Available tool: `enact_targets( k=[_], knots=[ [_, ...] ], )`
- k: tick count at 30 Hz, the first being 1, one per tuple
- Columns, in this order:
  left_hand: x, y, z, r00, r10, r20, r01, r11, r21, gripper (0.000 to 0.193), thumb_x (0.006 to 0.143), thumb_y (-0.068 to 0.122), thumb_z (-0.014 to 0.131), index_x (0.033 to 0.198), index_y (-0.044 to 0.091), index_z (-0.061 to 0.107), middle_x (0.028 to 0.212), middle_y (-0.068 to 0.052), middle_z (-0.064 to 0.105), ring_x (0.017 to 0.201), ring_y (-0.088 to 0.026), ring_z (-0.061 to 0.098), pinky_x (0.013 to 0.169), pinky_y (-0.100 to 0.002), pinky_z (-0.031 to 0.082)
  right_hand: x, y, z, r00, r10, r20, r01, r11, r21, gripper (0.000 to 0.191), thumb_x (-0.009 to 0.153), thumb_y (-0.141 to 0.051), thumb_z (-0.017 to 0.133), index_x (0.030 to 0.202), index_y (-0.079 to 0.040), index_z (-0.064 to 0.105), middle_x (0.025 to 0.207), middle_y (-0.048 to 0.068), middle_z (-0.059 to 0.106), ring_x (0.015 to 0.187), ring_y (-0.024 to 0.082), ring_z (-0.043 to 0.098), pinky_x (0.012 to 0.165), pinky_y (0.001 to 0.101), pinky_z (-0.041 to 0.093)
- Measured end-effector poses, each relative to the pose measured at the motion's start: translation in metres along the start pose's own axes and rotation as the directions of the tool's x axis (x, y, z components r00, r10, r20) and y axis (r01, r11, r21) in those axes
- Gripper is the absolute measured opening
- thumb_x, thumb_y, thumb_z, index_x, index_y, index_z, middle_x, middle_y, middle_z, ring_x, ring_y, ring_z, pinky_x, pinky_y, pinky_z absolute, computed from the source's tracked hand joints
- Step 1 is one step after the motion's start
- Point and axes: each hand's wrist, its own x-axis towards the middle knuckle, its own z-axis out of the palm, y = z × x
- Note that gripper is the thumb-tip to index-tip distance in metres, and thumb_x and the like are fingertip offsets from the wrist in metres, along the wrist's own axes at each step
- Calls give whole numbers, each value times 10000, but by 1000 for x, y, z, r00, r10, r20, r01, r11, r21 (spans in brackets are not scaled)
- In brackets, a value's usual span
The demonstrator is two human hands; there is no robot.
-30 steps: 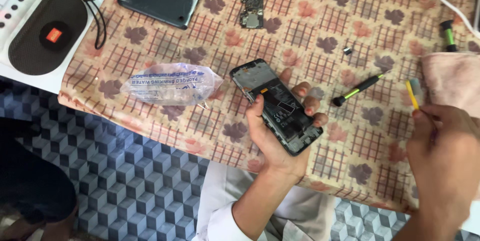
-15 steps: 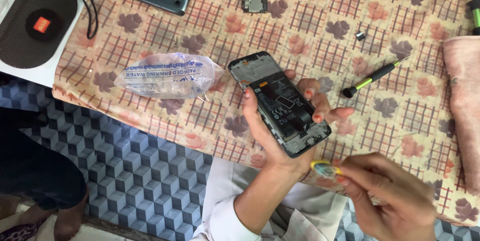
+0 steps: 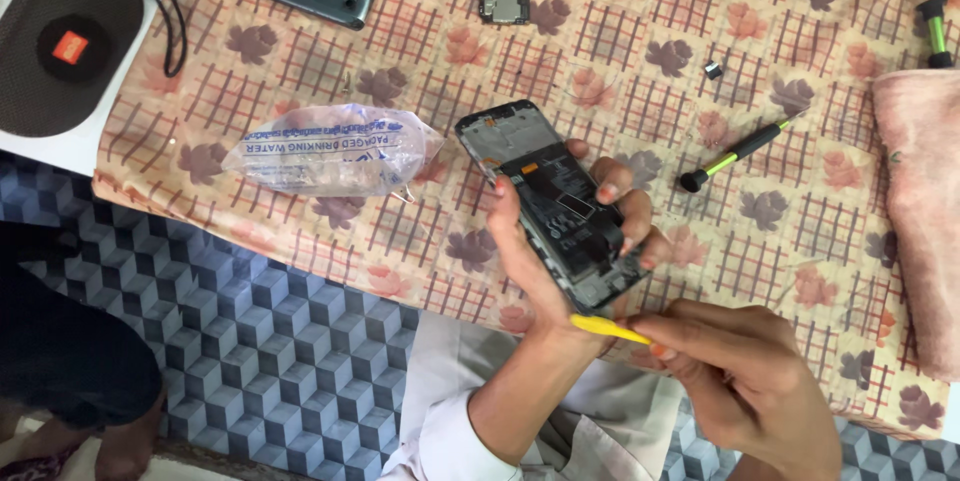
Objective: The person uses a screwdriver and a plastic pry tool to remove screws and pry open the back cover of a smartphone. They then use a toothbrush to clean the interior edges and components before setting the tools down.
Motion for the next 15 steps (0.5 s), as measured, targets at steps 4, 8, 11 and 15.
enact_targets(
  k=[4,8,11,15],
  knots=[
    [0,-4,-5,1000,14,-11,-14,1000,6,673,999,720,472,1353,149,513,995,-45,487,703,-186,467,609,-333,391,-6,-3,2,998,59,0,-59,998,32,262,840,46,684,1093,23,751,784,75,746,679,161,716,579,246,572],
    [1,-10,-15,994,85,72,-91,992,88,677,992,742,534,1376,186,492,1003,-36,480,694,-171,461,587,-313,367,-16,-14,2,989,125,-77,-129,990,-57,247,825,45,665,1061,34,737,797,98,774,710,178,741,627,252,615],
    [0,-17,-20,990,131,46,-135,985,106,735,919,776,567,1383,214,471,990,-34,468,687,-170,475,583,-307,357,-20,-22,12,977,143,-159,-161,981,-111,281,828,29,685,1105,42,735,802,110,778,711,173,745,637,245,624],
    [-1,-23,-22,972,210,108,-225,962,153,847,855,818,592,1423,212,424,969,-32,466,663,-158,489,550,-290,347,-25,-30,28,946,117,-302,-151,984,-93,232,878,10,684,1103,22,739,793,118,768,692,156,730,626,238,608]
  ],
)
